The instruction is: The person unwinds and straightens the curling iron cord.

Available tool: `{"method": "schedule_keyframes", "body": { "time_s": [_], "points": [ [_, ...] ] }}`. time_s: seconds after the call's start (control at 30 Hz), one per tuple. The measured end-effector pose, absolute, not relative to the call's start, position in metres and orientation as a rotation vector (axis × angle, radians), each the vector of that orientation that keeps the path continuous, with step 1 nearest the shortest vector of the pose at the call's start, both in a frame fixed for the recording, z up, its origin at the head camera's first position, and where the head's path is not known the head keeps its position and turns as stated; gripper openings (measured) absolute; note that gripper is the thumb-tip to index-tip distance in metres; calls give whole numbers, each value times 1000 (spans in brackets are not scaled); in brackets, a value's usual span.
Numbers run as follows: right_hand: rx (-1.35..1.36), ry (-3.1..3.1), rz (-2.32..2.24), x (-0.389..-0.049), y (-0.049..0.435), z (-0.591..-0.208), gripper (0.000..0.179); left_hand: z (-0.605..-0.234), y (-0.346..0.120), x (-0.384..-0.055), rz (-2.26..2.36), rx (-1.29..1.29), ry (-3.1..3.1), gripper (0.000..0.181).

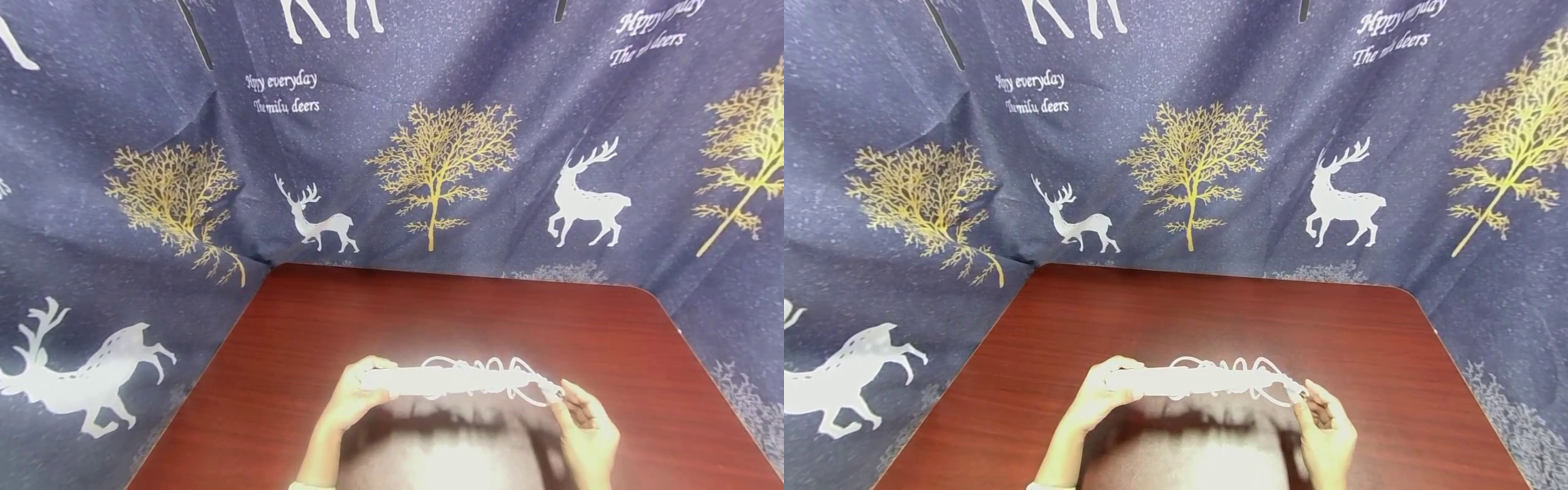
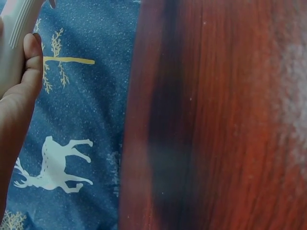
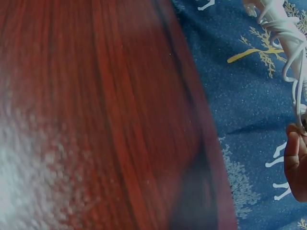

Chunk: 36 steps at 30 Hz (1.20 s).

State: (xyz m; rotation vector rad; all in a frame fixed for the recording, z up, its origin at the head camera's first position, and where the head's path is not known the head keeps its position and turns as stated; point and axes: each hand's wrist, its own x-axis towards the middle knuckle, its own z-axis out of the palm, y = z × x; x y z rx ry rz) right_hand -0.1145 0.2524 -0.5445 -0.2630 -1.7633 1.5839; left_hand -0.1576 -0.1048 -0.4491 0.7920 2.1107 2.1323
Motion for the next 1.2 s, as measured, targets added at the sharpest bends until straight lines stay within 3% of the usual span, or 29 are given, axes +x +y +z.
{"method": "schedule_keyframes", "body": {
  "time_s": [0.23, 0.67, 0.93, 1.2],
  "points": [
    [-336, -1956, 1210, -118, 257, -553, 29, -447, -104, -159, 2106, 765, 2131, 35],
    [-348, -1996, 1032, -121, 262, -556, 25, -446, -103, -160, 2088, 811, 2135, 35],
    [-143, -2007, 1382, -117, 275, -551, 42, -447, -106, -163, 2107, 826, 2133, 35],
    [-158, -2031, 1470, -109, 283, -541, 53, -450, -106, -164, 2155, 902, 2070, 34]
  ]
}}
